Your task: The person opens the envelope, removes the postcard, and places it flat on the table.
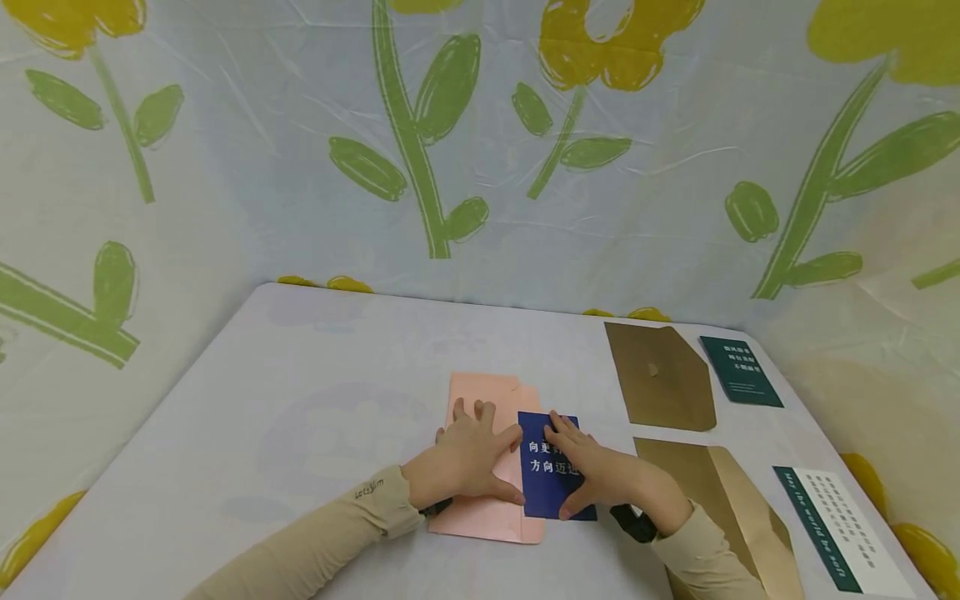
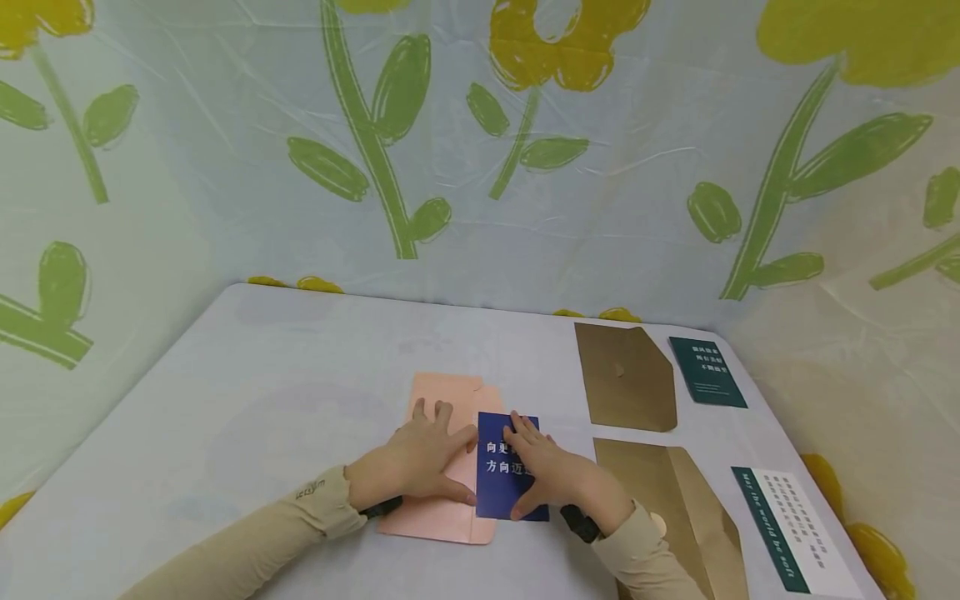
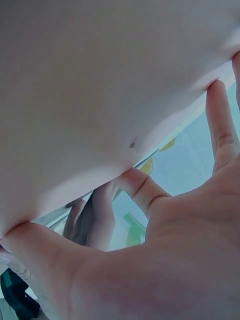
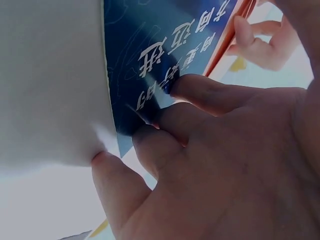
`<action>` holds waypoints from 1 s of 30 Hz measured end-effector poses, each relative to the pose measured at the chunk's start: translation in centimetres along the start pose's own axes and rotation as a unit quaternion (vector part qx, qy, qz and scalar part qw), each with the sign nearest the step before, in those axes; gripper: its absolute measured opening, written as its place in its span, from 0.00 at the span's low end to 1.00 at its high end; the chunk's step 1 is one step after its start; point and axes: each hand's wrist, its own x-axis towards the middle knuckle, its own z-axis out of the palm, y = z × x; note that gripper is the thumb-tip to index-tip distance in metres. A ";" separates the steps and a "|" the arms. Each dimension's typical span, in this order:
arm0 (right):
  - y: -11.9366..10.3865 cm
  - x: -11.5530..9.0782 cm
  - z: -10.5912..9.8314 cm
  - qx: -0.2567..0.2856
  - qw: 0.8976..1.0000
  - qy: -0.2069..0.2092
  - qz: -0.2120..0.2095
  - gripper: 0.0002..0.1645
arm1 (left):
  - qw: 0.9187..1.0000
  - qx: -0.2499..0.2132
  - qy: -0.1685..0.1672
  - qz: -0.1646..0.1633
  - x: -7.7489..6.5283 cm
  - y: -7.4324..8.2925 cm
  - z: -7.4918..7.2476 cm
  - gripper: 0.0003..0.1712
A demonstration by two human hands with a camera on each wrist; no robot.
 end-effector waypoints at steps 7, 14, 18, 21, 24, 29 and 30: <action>0.4 -0.4 -0.2 0.000 1.000 0.004 0.012 0.65 | 1.000 -0.023 0.003 0.000 -0.1 -0.2 -0.2 0.39; 0.7 -1.0 -0.4 0.008 1.000 0.006 0.014 0.64 | 1.000 -0.023 0.006 0.001 -0.1 -0.2 -0.1 0.39; 0.9 -1.3 -0.5 0.016 1.000 0.008 0.020 0.64 | 1.000 -0.017 0.008 0.002 -0.3 -0.1 -0.2 0.39; 1.2 -1.5 -0.6 0.023 0.999 0.008 0.025 0.64 | 1.000 -0.015 0.010 0.002 -0.3 -0.1 -0.3 0.39; 1.5 -1.8 -0.6 0.030 0.999 0.010 0.029 0.64 | 1.000 -0.017 0.011 0.003 -0.3 0.0 -0.3 0.38; 2.0 -2.1 -0.7 0.036 0.999 0.014 0.033 0.65 | 1.000 -0.020 0.009 0.002 -0.3 0.0 -0.3 0.38; 2.1 -2.2 -0.8 0.037 0.999 0.014 0.034 0.65 | 1.000 -0.019 0.010 0.003 -0.3 0.0 -0.2 0.38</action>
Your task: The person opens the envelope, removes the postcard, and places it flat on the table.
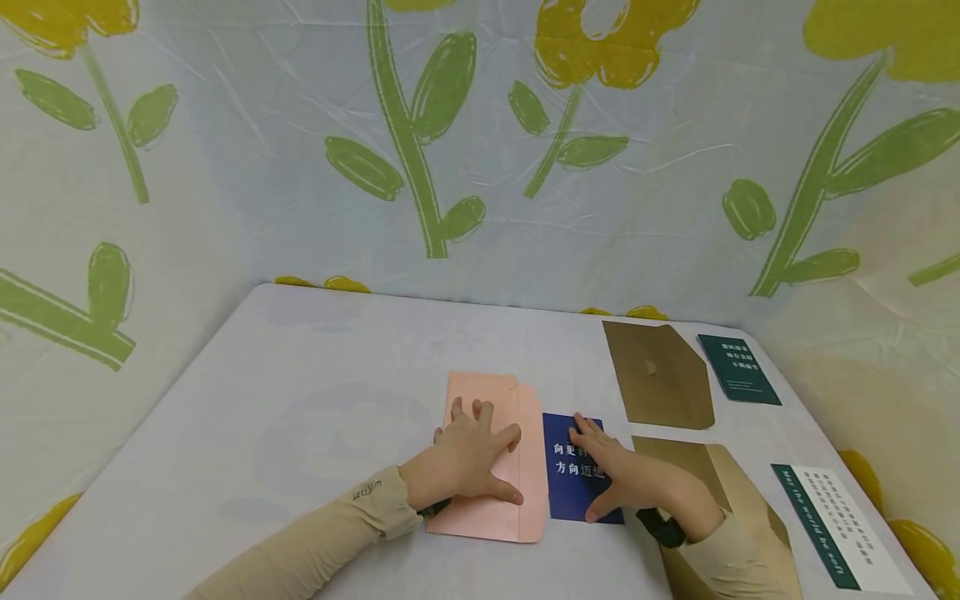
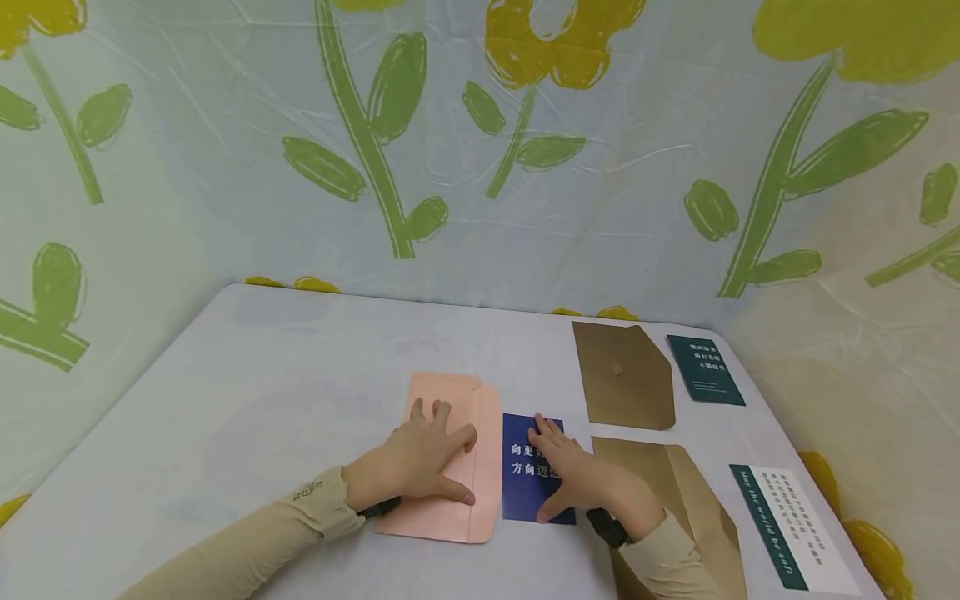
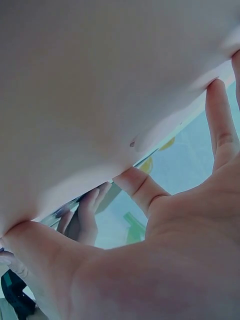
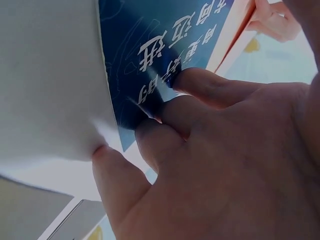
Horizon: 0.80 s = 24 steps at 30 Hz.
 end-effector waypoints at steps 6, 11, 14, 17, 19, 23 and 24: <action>0.7 -0.3 -0.2 0.011 1.000 -0.001 0.002 0.66 | 1.000 0.014 -0.001 0.001 0.0 0.0 0.1 0.39; 1.2 -0.3 -0.2 0.013 1.000 -0.002 -0.002 0.67 | 1.000 0.014 -0.004 -0.001 0.0 0.1 0.0 0.39; 1.4 -0.3 -0.2 0.014 1.000 -0.004 -0.002 0.67 | 1.000 0.017 -0.006 -0.001 0.1 0.0 0.1 0.39; 1.5 -0.3 -0.2 0.017 1.000 -0.006 -0.004 0.67 | 1.000 0.019 -0.006 -0.002 0.1 0.0 0.1 0.39; 1.4 -0.4 -0.3 0.021 1.000 -0.006 -0.005 0.67 | 1.000 0.018 -0.007 -0.004 0.1 0.0 0.1 0.39; 1.4 -0.5 -0.4 0.029 1.000 -0.004 -0.010 0.67 | 1.000 0.016 -0.007 -0.005 0.2 0.0 0.2 0.39; 1.4 -0.5 -0.4 0.031 0.999 -0.003 -0.010 0.67 | 1.000 0.016 -0.007 -0.005 0.2 0.0 0.2 0.39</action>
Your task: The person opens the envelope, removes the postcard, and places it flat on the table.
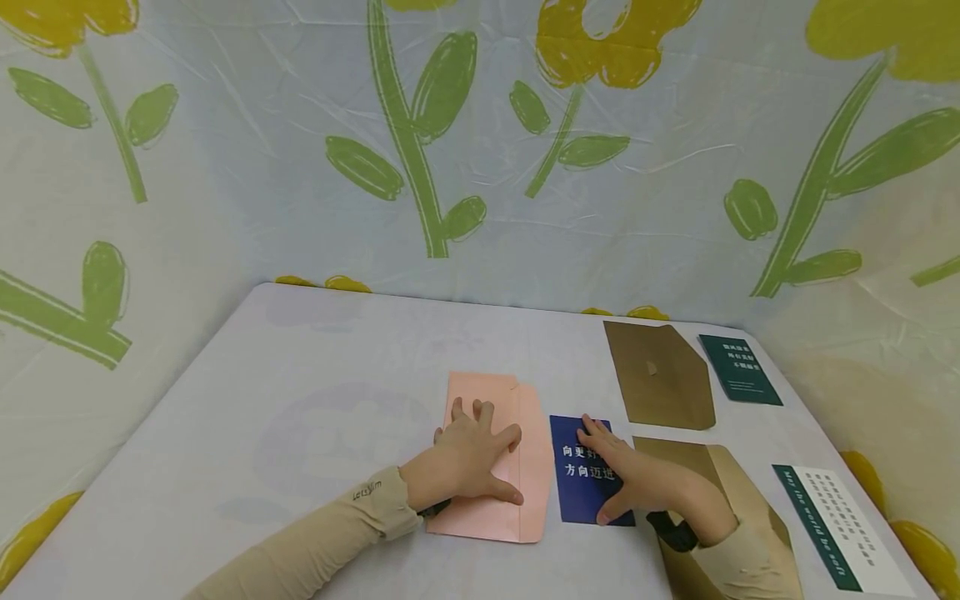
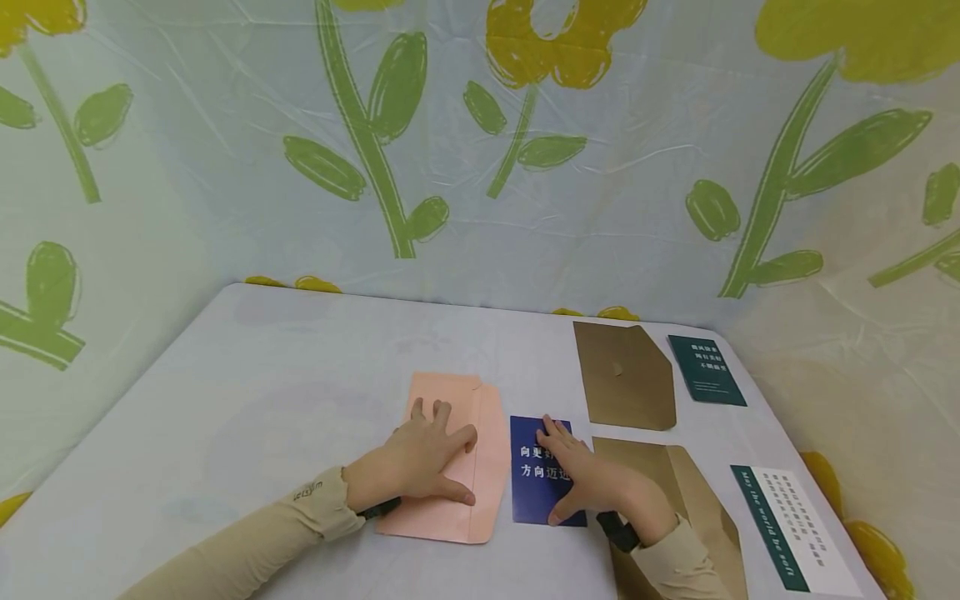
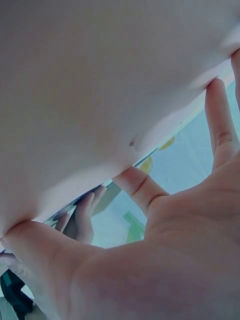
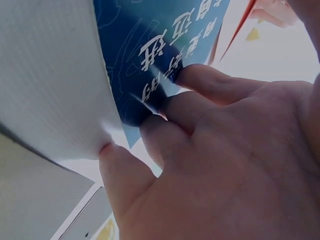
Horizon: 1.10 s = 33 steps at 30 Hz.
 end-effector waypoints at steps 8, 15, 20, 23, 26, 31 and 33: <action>0.2 -0.1 0.0 0.002 1.000 0.007 0.002 0.67 | 1.000 0.000 0.001 0.000 -0.1 0.0 -0.1 0.39; 0.3 -0.1 0.0 0.005 1.000 0.007 0.006 0.67 | 1.000 -0.002 0.002 0.006 -0.2 -0.1 -0.2 0.39; 0.4 -0.1 0.0 0.007 1.000 0.009 0.005 0.68 | 1.000 0.006 0.004 0.008 -0.2 0.0 -0.2 0.39; 0.4 0.0 0.0 0.009 1.000 0.008 0.003 0.68 | 1.000 0.020 0.000 0.007 -0.2 0.0 0.0 0.40; 0.3 0.0 0.0 0.008 1.000 0.007 0.005 0.68 | 0.999 0.047 -0.005 0.005 -0.2 0.0 0.1 0.45; 0.2 -0.1 0.0 0.006 1.000 0.008 0.005 0.67 | 0.997 0.072 -0.007 -0.011 -0.3 0.3 0.2 0.55; 0.2 -0.2 0.0 0.006 1.000 0.008 0.004 0.67 | 0.997 0.069 -0.005 -0.020 -0.5 0.4 0.2 0.56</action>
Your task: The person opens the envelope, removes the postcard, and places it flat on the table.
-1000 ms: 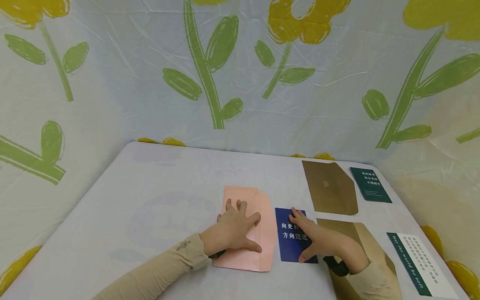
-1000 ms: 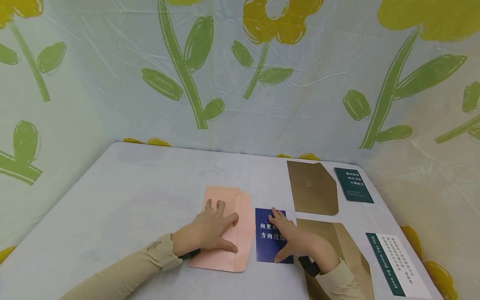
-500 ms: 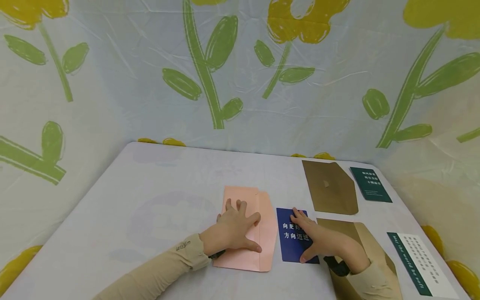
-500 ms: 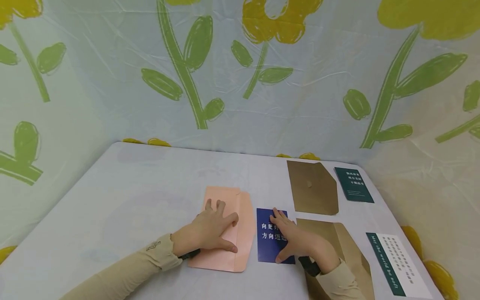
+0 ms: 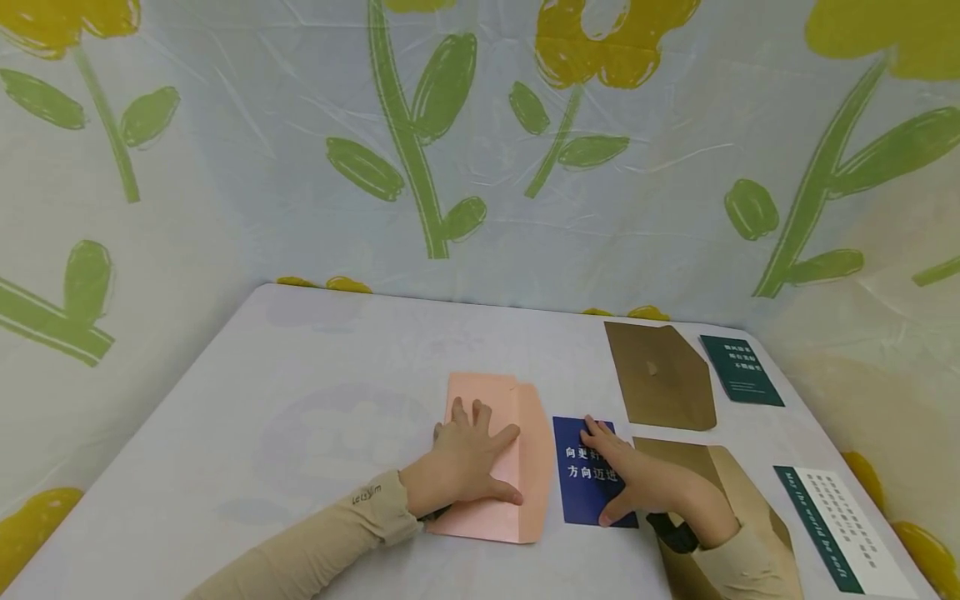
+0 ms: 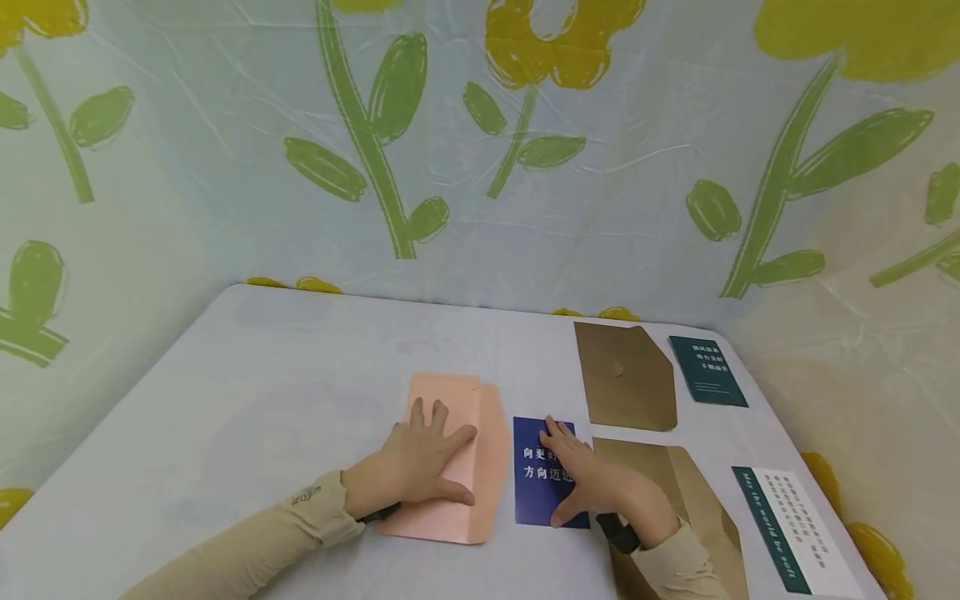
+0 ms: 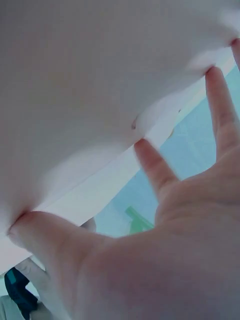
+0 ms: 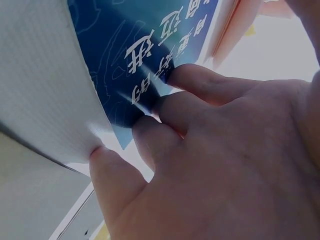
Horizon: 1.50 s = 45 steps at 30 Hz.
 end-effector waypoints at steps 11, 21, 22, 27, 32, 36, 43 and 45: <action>-0.2 -0.3 0.3 -0.037 0.999 0.014 0.002 0.67 | 0.997 -0.045 0.029 0.060 -3.1 0.5 -0.9 0.47; -1.4 -2.5 0.7 -0.074 0.997 0.008 0.010 0.57 | 0.990 -0.094 0.030 0.096 -5.8 0.5 0.6 0.42; -1.5 -2.6 0.9 -0.075 0.997 0.001 0.023 0.56 | 0.990 -0.099 0.029 0.097 -5.9 0.5 0.8 0.42; -1.8 -2.8 1.8 -0.075 0.996 -0.016 0.048 0.53 | 0.991 -0.088 0.026 0.095 -6.1 0.4 1.0 0.41; -1.7 -2.7 1.9 -0.065 0.998 -0.013 0.023 0.51 | 0.992 -0.077 0.036 0.091 -6.1 0.4 1.3 0.41; -1.7 -2.5 1.8 -0.063 0.998 -0.014 0.020 0.51 | 0.992 -0.077 0.041 0.089 -5.9 0.3 1.4 0.41; -1.7 -2.1 1.6 -0.067 0.997 -0.011 0.038 0.51 | 0.991 -0.093 0.033 0.090 -5.7 0.0 1.3 0.42; -1.6 -2.0 1.5 -0.067 0.997 -0.010 0.034 0.51 | 0.991 -0.091 0.034 0.090 -5.6 -0.1 1.2 0.42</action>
